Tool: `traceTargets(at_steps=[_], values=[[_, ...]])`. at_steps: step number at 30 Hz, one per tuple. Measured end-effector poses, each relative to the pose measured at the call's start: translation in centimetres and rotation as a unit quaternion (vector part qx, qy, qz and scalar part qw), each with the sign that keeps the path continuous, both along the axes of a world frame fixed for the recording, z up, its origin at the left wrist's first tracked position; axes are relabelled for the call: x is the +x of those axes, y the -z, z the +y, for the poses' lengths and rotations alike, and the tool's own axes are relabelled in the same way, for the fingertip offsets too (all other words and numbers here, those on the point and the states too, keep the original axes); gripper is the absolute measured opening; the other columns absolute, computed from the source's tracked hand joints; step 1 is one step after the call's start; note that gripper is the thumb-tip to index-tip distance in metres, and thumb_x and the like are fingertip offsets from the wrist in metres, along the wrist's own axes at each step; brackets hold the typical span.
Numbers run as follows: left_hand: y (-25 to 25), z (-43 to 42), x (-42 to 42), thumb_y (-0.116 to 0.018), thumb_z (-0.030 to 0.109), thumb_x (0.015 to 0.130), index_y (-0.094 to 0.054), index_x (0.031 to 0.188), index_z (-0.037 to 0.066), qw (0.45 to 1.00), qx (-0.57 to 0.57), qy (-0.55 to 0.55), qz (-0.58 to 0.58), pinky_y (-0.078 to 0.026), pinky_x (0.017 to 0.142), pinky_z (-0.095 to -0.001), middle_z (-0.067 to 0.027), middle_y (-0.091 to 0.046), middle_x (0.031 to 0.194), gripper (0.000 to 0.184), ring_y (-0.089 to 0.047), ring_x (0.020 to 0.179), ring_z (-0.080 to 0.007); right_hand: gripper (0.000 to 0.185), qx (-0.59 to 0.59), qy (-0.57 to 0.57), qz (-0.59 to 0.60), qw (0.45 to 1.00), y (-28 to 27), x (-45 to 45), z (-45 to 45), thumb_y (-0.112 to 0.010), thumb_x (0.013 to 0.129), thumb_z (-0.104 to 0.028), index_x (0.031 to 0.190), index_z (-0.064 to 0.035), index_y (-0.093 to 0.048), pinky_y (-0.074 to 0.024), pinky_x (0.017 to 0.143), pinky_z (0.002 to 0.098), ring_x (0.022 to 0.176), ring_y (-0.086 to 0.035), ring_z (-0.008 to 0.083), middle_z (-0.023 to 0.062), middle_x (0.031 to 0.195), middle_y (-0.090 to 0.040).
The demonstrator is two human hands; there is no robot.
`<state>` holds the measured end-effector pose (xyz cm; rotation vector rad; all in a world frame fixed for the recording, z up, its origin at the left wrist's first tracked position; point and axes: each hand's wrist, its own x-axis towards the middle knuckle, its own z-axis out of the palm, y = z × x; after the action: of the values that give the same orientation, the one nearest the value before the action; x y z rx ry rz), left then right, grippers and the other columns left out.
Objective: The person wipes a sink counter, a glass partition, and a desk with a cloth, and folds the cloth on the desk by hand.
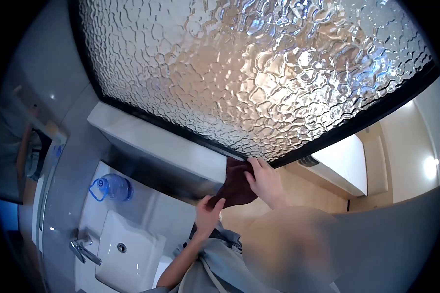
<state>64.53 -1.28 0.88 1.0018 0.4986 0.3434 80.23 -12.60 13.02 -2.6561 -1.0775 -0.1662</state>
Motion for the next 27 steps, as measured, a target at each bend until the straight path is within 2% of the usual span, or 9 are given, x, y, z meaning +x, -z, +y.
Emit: traceTargets(at_steps=[2,5,8,11,14,17,20,23,27], values=[[0.7,-0.2,-0.3,-0.077,0.008,0.089,-0.064,0.092,0.000,1.000,-0.011,-0.014,0.010,-0.046,0.067,-0.0209,0.0015,-0.062,0.078,0.015,-0.056,0.075,-0.0051,0.028,0.042,-0.021,-0.031,0.998,-0.4,-0.6,0.9,-0.069,0.091,-0.020,0.112,-0.0035,-0.058,-0.0557,0.071,0.0456,0.084,-0.067,0.0382,0.0172,0.101,-0.063],[0.7,-0.9,0.7,-0.078,0.004,0.087,-0.064,0.094,0.001,0.992,-0.028,-0.105,-0.061,-0.048,0.066,-0.0211,0.0008,-0.062,0.076,0.016,-0.060,0.077,-0.0065,0.023,0.047,-0.020,0.046,0.998,0.9,0.2,1.4,-0.069,0.091,-0.020,0.107,-0.0055,-0.061,-0.0555,0.070,0.0454,0.082,-0.067,0.0376,0.0160,0.099,-0.064],[-2.1,-0.9,0.6,-0.077,0.006,0.088,-0.066,0.098,-0.001,0.991,-0.036,-0.122,-0.035,-0.052,0.067,-0.0218,-0.0021,-0.065,0.080,0.017,-0.064,0.079,-0.0077,0.018,0.051,-0.041,0.055,0.996,2.0,0.9,1.3,-0.070,0.091,-0.019,0.101,-0.0068,-0.062,-0.0547,0.068,0.0457,0.080,-0.067,0.0374,0.0141,0.093,-0.064],[-0.1,0.1,-0.3,-0.075,0.009,0.091,-0.068,0.103,-0.004,0.998,-0.043,-0.011,0.048,-0.054,0.069,-0.0224,-0.0048,-0.069,0.085,0.019,-0.065,0.078,-0.0083,0.014,0.091,-0.030,0.041,0.995,2.0,0.6,1.5,-0.070,0.091,-0.018,0.094,-0.0071,-0.062,-0.0541,0.066,0.0452,0.077,-0.066,0.0373,0.0130,0.087,-0.064],[0.5,0.2,-0.7,-0.068,0.011,0.097,-0.069,0.107,-0.003,0.997,-0.061,-0.015,0.038,-0.057,0.076,-0.0270,-0.0055,-0.070,0.093,0.018,-0.066,0.082,-0.0114,0.013,0.149,0.015,0.011,0.989,1.6,0.9,1.6,-0.070,0.091,-0.017,0.091,-0.0067,-0.062,-0.0534,0.066,0.0449,0.076,-0.066,0.0365,0.0132,0.085,-0.064],[1.3,-0.5,-0.9,-0.069,0.014,0.096,-0.069,0.108,-0.006,0.998,-0.051,-0.036,0.015,-0.054,0.071,-0.0222,-0.0043,-0.071,0.087,0.023,-0.064,0.074,-0.0078,0.010,0.127,-0.011,-0.044,0.991,1.4,0.7,1.8,-0.070,0.091,-0.015,0.091,-0.0076,-0.062,-0.0531,0.064,0.0448,0.073,-0.065,0.0355,0.0116,0.086,-0.064],[2.0,-1.0,-1.1,-0.067,0.014,0.098,-0.069,0.110,-0.006,0.999,-0.039,-0.033,0.019,-0.054,0.071,-0.0230,-0.0046,-0.071,0.089,0.024,-0.064,0.075,-0.0079,0.010,0.108,-0.010,-0.076,0.991,1.7,0.4,2.2,-0.070,0.090,-0.014,0.092,-0.0064,-0.064,-0.0529,0.067,0.0438,0.076,-0.065,0.0338,0.0116,0.088,-0.063],[1.5,-1.1,-1.5,-0.064,0.013,0.100,-0.068,0.114,-0.006,0.998,-0.017,-0.010,0.051,-0.055,0.074,-0.0246,-0.0047,-0.071,0.094,0.024,-0.064,0.080,-0.0079,0.015,0.126,-0.008,-0.128,0.984,1.6,-0.5,2.5,-0.070,0.090,-0.012,0.101,-0.0035,-0.066,-0.0533,0.073,0.0431,0.083,-0.066,0.0329,0.0124,0.094,-0.063],[2.6,-1.4,-1.4,-0.061,0.013,0.101,-0.063,0.123,-0.004,0.999,-0.022,-0.023,-0.025,-0.054,0.078,-0.0252,-0.0061,-0.070,0.103,0.028,-0.064,0.091,-0.0095,0.039,0.122,-0.121,-0.143,0.975,4.0,-2.8,0.9,-0.073,0.087,-0.014,0.122,0.0000,-0.062,-0.0525,0.091,0.0431,0.107,-0.063,0.0351,0.0178,0.116,-0.063]])
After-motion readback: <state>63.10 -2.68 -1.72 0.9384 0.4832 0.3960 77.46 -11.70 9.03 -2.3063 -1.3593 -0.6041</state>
